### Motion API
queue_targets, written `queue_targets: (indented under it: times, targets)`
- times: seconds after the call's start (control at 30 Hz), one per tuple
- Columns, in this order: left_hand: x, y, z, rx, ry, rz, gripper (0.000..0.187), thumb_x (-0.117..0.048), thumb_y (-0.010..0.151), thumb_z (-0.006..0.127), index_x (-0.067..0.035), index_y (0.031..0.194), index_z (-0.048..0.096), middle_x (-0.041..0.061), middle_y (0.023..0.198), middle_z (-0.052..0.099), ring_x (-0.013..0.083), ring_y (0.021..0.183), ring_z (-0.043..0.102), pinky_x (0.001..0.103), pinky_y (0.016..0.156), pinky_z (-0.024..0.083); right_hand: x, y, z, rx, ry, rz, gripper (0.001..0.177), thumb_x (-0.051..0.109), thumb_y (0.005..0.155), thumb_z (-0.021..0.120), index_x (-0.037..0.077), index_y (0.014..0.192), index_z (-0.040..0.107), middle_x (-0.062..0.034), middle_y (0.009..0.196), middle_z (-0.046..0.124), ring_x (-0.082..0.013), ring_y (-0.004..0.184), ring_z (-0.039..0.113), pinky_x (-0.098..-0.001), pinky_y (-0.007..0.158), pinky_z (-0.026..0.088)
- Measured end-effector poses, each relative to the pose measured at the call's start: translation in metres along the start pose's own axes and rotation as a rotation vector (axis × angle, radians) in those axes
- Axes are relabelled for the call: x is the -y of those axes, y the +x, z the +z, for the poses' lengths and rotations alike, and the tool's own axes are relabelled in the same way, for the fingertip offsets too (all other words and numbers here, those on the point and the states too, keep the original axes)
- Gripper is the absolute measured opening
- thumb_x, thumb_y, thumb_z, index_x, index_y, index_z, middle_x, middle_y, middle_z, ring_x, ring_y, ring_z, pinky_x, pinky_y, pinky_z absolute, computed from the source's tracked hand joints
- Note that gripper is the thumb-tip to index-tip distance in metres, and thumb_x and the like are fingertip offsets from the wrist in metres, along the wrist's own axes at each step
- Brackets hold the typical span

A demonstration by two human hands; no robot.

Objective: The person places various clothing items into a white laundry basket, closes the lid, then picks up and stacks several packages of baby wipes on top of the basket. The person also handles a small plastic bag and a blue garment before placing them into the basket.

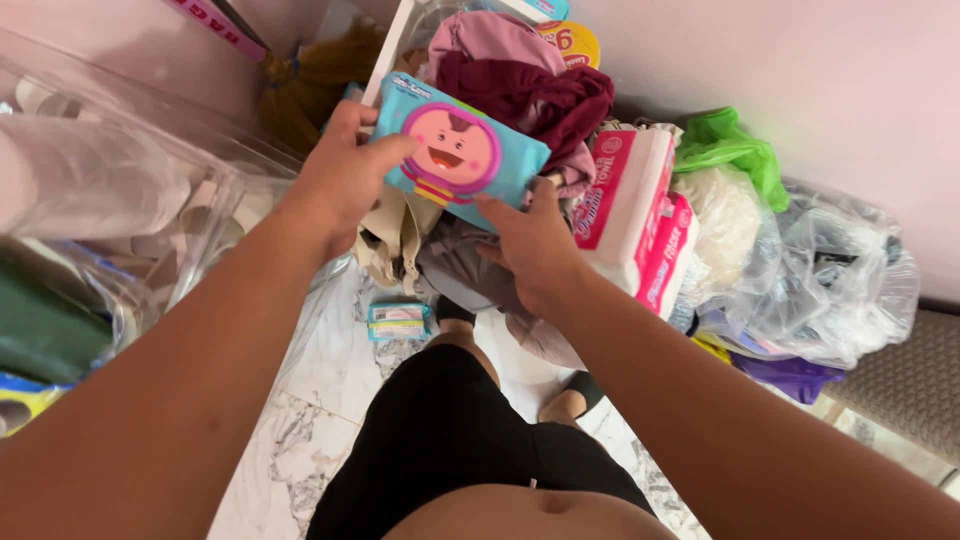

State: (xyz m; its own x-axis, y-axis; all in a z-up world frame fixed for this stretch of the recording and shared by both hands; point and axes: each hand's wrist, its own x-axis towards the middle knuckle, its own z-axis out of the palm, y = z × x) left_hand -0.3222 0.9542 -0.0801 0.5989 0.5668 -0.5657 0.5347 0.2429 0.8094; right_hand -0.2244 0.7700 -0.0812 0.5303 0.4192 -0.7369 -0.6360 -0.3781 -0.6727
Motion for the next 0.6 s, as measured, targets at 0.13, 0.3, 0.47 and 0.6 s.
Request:
queue_targets:
  times: [0.13, 0.3, 0.47, 0.6]
  targets:
    - [0.003, -0.037, 0.02, 0.009, -0.004, 0.031, 0.04, -0.022, 0.086, 0.074, -0.012, 0.118, 0.052, 0.009, 0.105, 0.063, 0.0178, 0.091, 0.059, 0.036, 0.074, 0.05, -0.004, -0.033, -0.032, -0.046, 0.066, -0.031, 0.064, 0.015, 0.091, 0.065, 0.012, 0.145, 0.03, -0.0104, 0.137, 0.055, -0.0238, 0.12, 0.062, -0.0436, 0.095, 0.06]
    - [0.008, -0.089, 0.072, 0.1, -0.072, 0.16, 0.036, -0.014, 0.086, 0.075, -0.009, 0.114, 0.053, 0.004, 0.099, 0.066, 0.012, 0.088, 0.061, 0.029, 0.075, 0.052, -0.011, -0.072, -0.085, -0.068, 0.137, -0.096, 0.055, 0.007, 0.093, 0.06, 0.008, 0.142, 0.036, -0.016, 0.131, 0.059, -0.0268, 0.114, 0.065, -0.0457, 0.094, 0.061]
    - [0.005, -0.134, 0.136, 0.228, -0.05, 0.181, 0.035, -0.016, 0.086, 0.073, -0.01, 0.114, 0.053, 0.004, 0.102, 0.067, 0.0122, 0.091, 0.064, 0.029, 0.078, 0.055, -0.025, -0.119, -0.157, -0.143, 0.136, -0.081, 0.053, 0.008, 0.095, 0.058, 0.011, 0.143, 0.037, -0.0098, 0.129, 0.06, -0.0238, 0.115, 0.064, -0.0439, 0.097, 0.058]
    - [-0.001, -0.182, 0.197, 0.286, 0.021, 0.171, 0.035, -0.019, 0.087, 0.073, -0.009, 0.114, 0.054, 0.005, 0.102, 0.063, 0.0127, 0.09, 0.061, 0.031, 0.078, 0.052, -0.051, -0.174, -0.216, -0.193, 0.208, -0.105, 0.054, 0.01, 0.094, 0.06, 0.014, 0.143, 0.039, -0.0084, 0.125, 0.062, -0.0223, 0.114, 0.063, -0.0456, 0.096, 0.057]
